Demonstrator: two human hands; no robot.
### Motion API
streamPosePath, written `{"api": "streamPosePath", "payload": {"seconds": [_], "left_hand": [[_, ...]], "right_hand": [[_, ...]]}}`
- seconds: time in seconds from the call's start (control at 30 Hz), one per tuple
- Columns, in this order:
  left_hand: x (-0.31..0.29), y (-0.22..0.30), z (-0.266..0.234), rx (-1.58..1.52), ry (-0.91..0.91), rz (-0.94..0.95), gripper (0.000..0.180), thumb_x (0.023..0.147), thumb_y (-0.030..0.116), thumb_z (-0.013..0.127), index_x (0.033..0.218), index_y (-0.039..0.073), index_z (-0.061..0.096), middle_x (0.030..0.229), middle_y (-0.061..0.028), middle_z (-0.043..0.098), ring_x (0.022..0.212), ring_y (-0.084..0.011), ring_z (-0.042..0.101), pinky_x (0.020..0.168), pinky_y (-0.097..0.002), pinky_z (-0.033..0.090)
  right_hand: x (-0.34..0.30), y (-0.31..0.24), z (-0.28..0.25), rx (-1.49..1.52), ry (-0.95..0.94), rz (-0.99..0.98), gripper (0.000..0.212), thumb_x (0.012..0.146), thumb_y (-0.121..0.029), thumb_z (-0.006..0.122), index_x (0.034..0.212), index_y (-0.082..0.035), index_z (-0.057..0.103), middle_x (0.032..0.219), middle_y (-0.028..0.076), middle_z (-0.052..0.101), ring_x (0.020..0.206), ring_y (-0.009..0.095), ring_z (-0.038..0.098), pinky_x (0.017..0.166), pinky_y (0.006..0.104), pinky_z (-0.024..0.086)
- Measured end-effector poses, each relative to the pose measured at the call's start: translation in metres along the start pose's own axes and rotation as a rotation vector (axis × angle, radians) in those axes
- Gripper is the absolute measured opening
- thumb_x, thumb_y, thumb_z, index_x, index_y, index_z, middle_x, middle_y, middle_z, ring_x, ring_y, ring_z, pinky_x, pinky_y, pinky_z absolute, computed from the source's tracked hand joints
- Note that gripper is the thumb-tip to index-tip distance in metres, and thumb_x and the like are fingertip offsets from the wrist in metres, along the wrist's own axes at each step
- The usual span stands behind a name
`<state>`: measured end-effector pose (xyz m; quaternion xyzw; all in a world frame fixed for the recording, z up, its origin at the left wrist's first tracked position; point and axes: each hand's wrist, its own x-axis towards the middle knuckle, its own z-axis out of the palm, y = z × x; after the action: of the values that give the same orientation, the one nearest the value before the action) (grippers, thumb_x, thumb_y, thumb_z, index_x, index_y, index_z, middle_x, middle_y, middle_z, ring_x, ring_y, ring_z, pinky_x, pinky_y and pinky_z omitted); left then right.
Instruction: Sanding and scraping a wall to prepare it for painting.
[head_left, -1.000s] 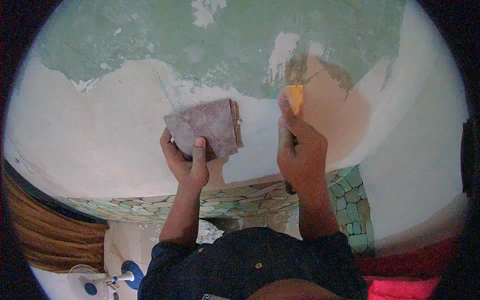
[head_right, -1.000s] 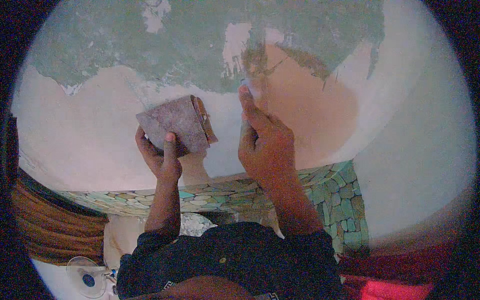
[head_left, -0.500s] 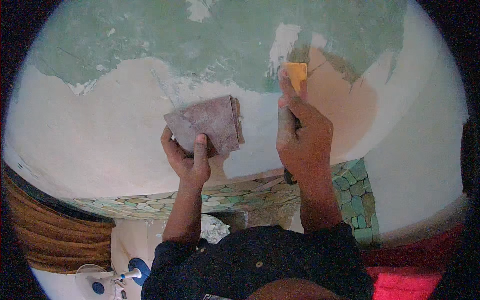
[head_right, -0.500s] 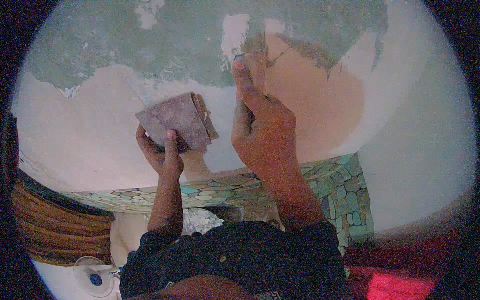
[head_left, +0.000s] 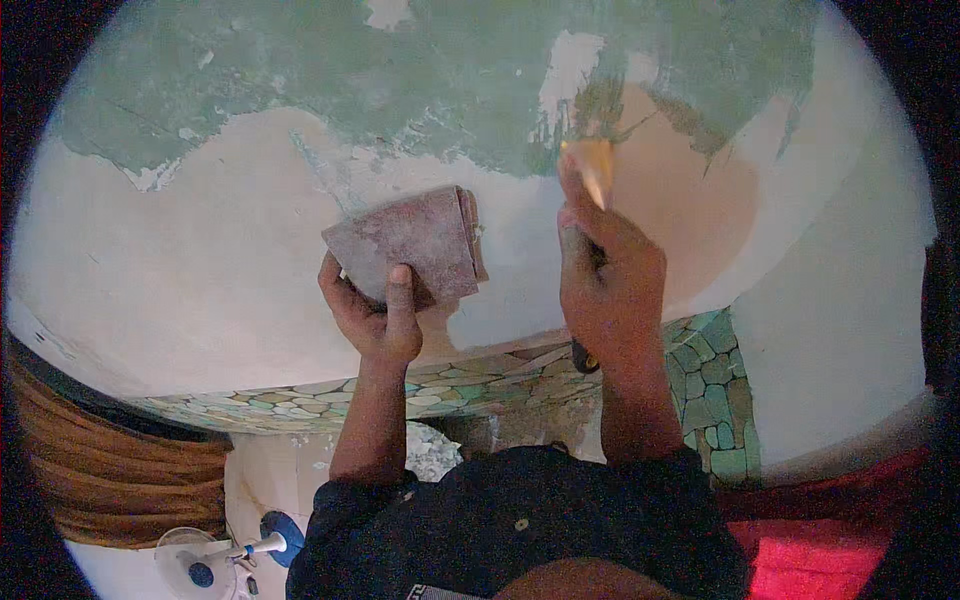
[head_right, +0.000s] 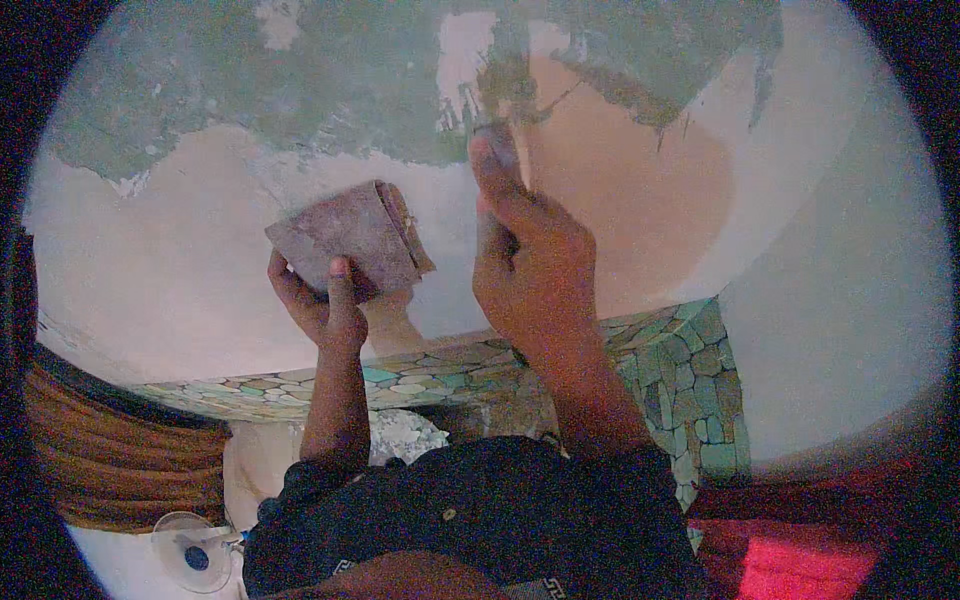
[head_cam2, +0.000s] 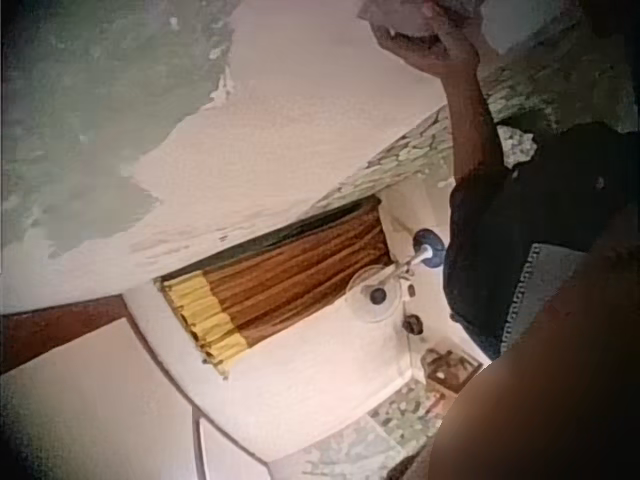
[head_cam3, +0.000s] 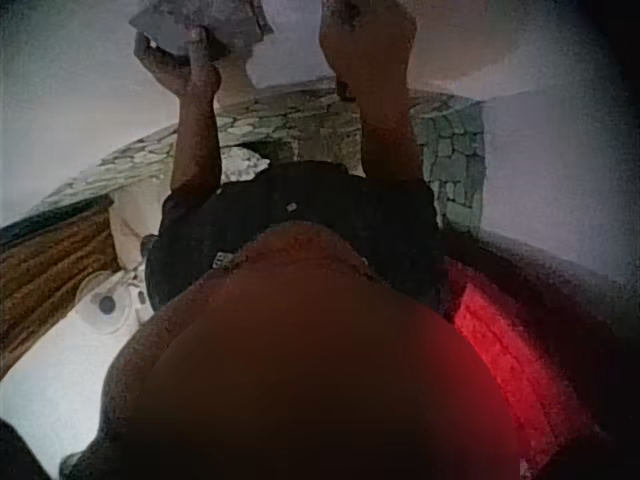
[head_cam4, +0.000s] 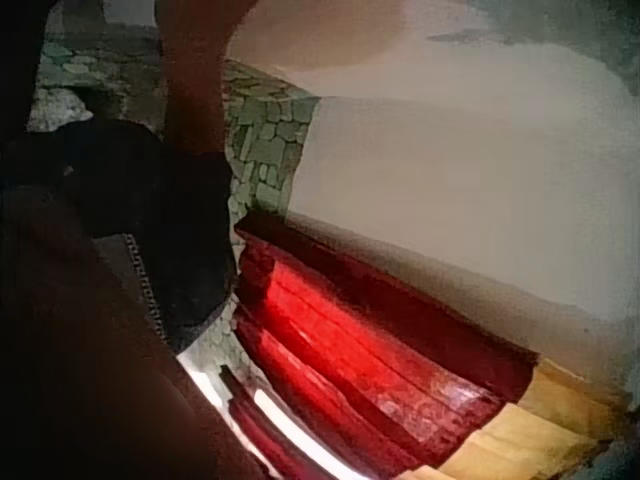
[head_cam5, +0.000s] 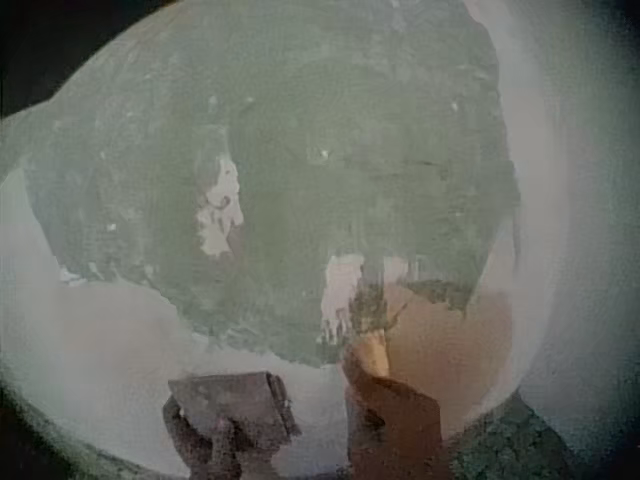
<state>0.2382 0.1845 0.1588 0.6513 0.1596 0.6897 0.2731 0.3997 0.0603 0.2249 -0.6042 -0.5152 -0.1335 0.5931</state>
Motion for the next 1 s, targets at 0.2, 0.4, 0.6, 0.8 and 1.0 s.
{"api": "streamPosePath", "payload": {"seconds": [0.2, 0.4, 0.6, 0.8, 1.0], "left_hand": [[-0.001, 0.000, 0.001, -0.025, 0.005, -0.004, 0.061, 0.086, 0.020, 0.063, 0.128, -0.004, 0.026, 0.117, -0.0185, 0.044, 0.105, -0.0224, 0.049, 0.091, -0.0359, 0.041], [-0.003, -0.003, -0.001, -0.040, 0.016, -0.032, 0.059, 0.086, 0.019, 0.062, 0.128, -0.004, 0.028, 0.118, -0.0189, 0.044, 0.106, -0.0228, 0.049, 0.091, -0.0358, 0.041], [-0.003, -0.002, 0.001, -0.042, 0.013, -0.034, 0.058, 0.086, 0.019, 0.062, 0.127, -0.004, 0.028, 0.118, -0.0191, 0.044, 0.106, -0.0231, 0.049, 0.091, -0.0357, 0.041], [-0.002, -0.003, -0.001, -0.080, -0.001, -0.017, 0.059, 0.086, 0.020, 0.062, 0.127, -0.004, 0.028, 0.117, -0.0192, 0.045, 0.106, -0.0233, 0.050, 0.091, -0.0363, 0.041], [-0.002, -0.004, -0.004, -0.046, -0.025, 0.006, 0.060, 0.086, 0.021, 0.063, 0.127, -0.005, 0.028, 0.117, -0.0196, 0.046, 0.106, -0.0238, 0.050, 0.089, -0.0356, 0.043]], "right_hand": [[0.002, -0.003, -0.001, -0.076, -0.017, -0.015, 0.043, 0.084, 0.003, 0.055, 0.124, -0.013, 0.057, 0.065, 0.005, 0.053, 0.061, 0.007, 0.046, 0.058, 0.0229, 0.041], [0.020, -0.011, -0.001, -0.035, -0.029, -0.027, 0.041, 0.084, 0.003, 0.055, 0.124, -0.009, 0.056, 0.071, 0.005, 0.057, 0.061, 0.007, 0.045, 0.058, 0.0221, 0.041], [0.008, 0.000, 0.007, -0.052, 0.051, -0.150, 0.041, 0.086, 0.001, 0.054, 0.124, -0.011, 0.056, 0.075, 0.008, 0.061, 0.063, 0.007, 0.047, 0.060, 0.0222, 0.042], [0.027, -0.024, 0.004, -0.058, 0.084, -0.077, 0.043, 0.086, 0.000, 0.054, 0.126, -0.016, 0.055, 0.072, 0.005, 0.058, 0.063, 0.006, 0.046, 0.059, 0.0214, 0.042], [0.018, -0.033, 0.001, -0.154, 0.021, 0.065, 0.041, 0.087, -0.005, 0.055, 0.127, -0.017, 0.054, 0.073, 0.002, 0.058, 0.062, 0.005, 0.043, 0.058, 0.0209, 0.041]]}}
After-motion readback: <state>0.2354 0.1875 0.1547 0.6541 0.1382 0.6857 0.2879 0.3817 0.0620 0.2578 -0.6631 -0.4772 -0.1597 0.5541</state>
